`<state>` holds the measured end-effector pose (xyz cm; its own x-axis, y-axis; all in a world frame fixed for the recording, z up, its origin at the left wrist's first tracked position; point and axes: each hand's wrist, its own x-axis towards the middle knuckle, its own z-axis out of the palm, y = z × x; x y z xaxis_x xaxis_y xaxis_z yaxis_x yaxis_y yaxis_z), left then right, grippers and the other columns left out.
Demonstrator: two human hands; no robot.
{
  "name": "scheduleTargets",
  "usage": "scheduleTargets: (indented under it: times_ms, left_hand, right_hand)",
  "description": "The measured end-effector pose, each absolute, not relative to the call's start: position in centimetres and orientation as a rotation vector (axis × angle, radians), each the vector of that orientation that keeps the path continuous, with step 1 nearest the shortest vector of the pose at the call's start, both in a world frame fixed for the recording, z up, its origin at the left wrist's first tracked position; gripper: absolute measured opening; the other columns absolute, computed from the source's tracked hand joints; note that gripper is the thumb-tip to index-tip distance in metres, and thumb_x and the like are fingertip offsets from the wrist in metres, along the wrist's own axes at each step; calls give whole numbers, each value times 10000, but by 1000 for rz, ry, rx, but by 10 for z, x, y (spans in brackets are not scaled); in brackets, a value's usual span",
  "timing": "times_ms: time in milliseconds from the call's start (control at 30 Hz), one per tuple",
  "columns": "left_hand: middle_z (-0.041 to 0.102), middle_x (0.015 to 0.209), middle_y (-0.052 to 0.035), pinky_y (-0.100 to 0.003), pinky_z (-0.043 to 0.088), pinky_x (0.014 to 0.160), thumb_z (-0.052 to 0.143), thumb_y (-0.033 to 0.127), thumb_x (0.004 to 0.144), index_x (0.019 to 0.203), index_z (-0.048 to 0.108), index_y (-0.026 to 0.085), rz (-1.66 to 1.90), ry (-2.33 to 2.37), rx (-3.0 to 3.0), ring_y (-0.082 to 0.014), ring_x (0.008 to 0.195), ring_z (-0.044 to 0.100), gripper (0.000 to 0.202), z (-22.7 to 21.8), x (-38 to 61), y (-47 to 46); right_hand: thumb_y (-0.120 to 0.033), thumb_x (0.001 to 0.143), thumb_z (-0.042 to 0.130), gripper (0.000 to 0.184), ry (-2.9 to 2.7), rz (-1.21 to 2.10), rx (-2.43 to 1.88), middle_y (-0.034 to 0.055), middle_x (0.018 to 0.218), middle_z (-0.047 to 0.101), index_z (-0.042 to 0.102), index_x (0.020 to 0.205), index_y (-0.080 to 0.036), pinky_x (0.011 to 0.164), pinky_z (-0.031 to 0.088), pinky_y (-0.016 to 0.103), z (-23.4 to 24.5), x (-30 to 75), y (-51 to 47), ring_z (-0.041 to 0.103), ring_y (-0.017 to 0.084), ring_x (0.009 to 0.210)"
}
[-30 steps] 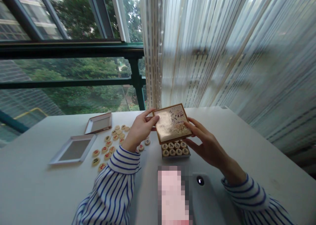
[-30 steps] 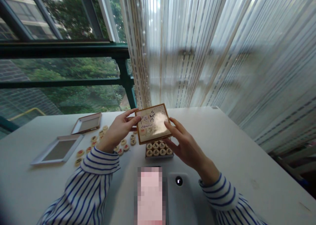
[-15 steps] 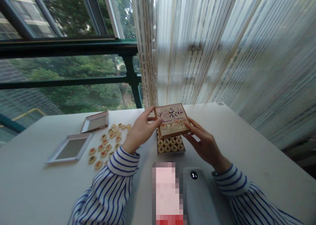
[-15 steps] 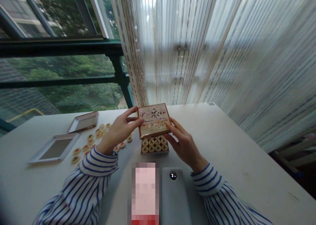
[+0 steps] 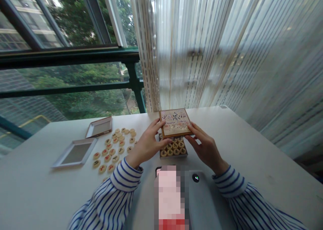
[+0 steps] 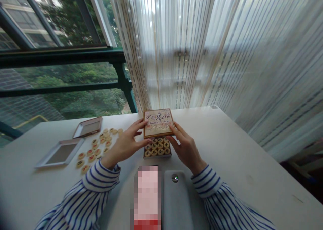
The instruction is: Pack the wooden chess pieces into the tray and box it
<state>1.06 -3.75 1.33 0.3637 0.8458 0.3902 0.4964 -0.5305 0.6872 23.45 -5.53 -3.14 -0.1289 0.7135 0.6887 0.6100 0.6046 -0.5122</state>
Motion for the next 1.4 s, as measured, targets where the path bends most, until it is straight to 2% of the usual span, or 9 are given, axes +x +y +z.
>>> scheduleTargets:
  times_ms: [133, 267, 533, 700, 1067, 1400]
  left_hand:
    - [364, 1398, -94, -420, 348, 1022, 607, 319, 748, 1264, 455, 216, 1057, 1245, 2218, -223, 1276, 346, 548, 5, 4, -46]
    - [430, 1358, -96, -419, 296, 1058, 582, 335, 771, 1218, 504, 210, 1098, 1324, 2233, -207, 1247, 397, 471, -5, 2, -54]
    - [506, 1291, -110, -405, 341, 1035, 564, 307, 795, 1196, 523, 189, 1245, 1334, 2235, -202, 1219, 437, 419, -42, -4, -62]
    - [528, 1266, -120, -412, 380, 1009, 564, 270, 789, 1178, 540, 170, 1191, 1384, 2227, -219, 1186, 474, 403, -57, -3, -64]
    - [544, 1249, -112, -411, 401, 994, 559, 280, 791, 1162, 552, 194, 1143, 1337, 2215, -219, 1160, 501, 380, -70, -1, -63]
    - [534, 1259, -123, -388, 380, 1016, 556, 244, 788, 1154, 556, 155, 1057, 1323, 2171, -204, 1185, 478, 376, -70, 2, -65]
  right_hand:
    - [-259, 857, 494, 436, -1893, 62, -1077, 114, 1351, 433, 454, 1289, -215, 953, 444, 436, -32, 232, -58, 443, 235, 1203]
    - [-273, 851, 501, 414, -1945, -10, -1075, 121, 1320, 468, 489, 1259, -205, 960, 434, 431, -30, 230, -63, 476, 239, 1172]
    - [-270, 871, 470, 342, -2148, -52, -1143, 131, 1264, 520, 526, 1199, -188, 892, 482, 425, -34, 232, -69, 532, 227, 1102]
    - [-262, 870, 469, 325, -2223, -88, -1196, 132, 1248, 533, 545, 1173, -173, 862, 497, 416, -33, 232, -72, 557, 230, 1063]
    - [-256, 843, 498, 306, -2309, -115, -1322, 133, 1188, 583, 581, 1130, -190, 796, 524, 417, -33, 232, -74, 607, 245, 980]
    - [-249, 823, 526, 304, -2363, -90, -1367, 110, 1174, 596, 573, 1119, -199, 772, 532, 398, -32, 232, -77, 626, 237, 939]
